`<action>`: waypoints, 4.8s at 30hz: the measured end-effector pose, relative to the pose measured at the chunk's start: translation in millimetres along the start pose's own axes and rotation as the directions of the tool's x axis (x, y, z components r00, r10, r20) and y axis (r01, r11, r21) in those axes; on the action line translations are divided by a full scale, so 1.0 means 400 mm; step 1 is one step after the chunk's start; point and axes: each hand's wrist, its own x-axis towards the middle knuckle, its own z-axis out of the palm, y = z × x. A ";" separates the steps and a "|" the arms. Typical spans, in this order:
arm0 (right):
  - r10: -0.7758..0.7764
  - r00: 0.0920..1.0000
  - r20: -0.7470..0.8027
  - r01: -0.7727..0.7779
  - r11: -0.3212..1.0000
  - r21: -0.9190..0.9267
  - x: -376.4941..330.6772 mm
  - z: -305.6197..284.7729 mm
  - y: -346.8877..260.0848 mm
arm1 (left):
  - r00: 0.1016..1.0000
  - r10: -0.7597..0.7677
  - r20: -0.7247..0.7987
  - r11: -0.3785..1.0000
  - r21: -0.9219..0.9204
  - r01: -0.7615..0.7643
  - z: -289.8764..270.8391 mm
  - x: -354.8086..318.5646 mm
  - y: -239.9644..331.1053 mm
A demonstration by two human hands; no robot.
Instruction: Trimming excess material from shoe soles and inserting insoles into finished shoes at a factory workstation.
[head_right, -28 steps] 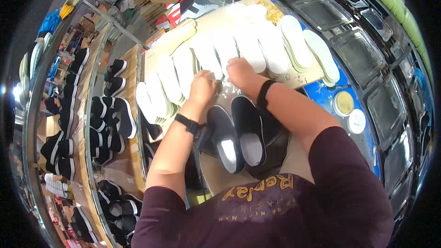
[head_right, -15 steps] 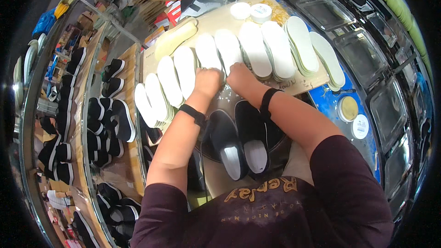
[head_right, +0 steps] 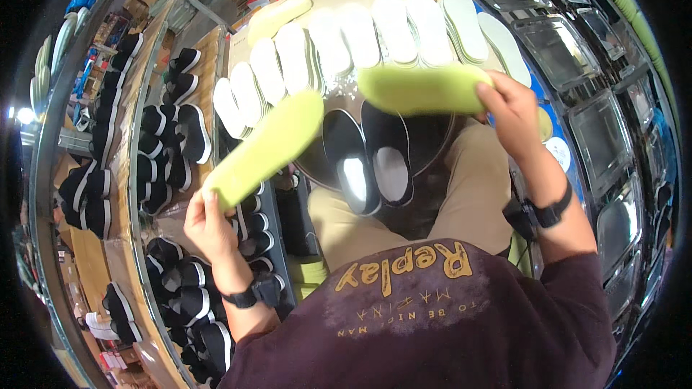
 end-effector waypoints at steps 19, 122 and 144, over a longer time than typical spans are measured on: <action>-0.361 0.522 0.773 0.738 0.645 -0.196 -0.269 0.210 -0.082 | 0.512 0.117 0.851 0.649 0.325 -0.688 0.216 -0.290 0.010; -0.083 0.993 0.078 0.112 0.578 -0.808 -0.194 0.077 0.333 | 0.819 0.419 0.393 -0.309 0.909 -0.278 -0.561 0.997 0.153; -0.124 0.989 0.081 0.134 0.510 -0.850 -0.213 0.083 0.314 | 0.699 0.414 0.583 0.181 0.700 -0.691 0.021 0.638 0.134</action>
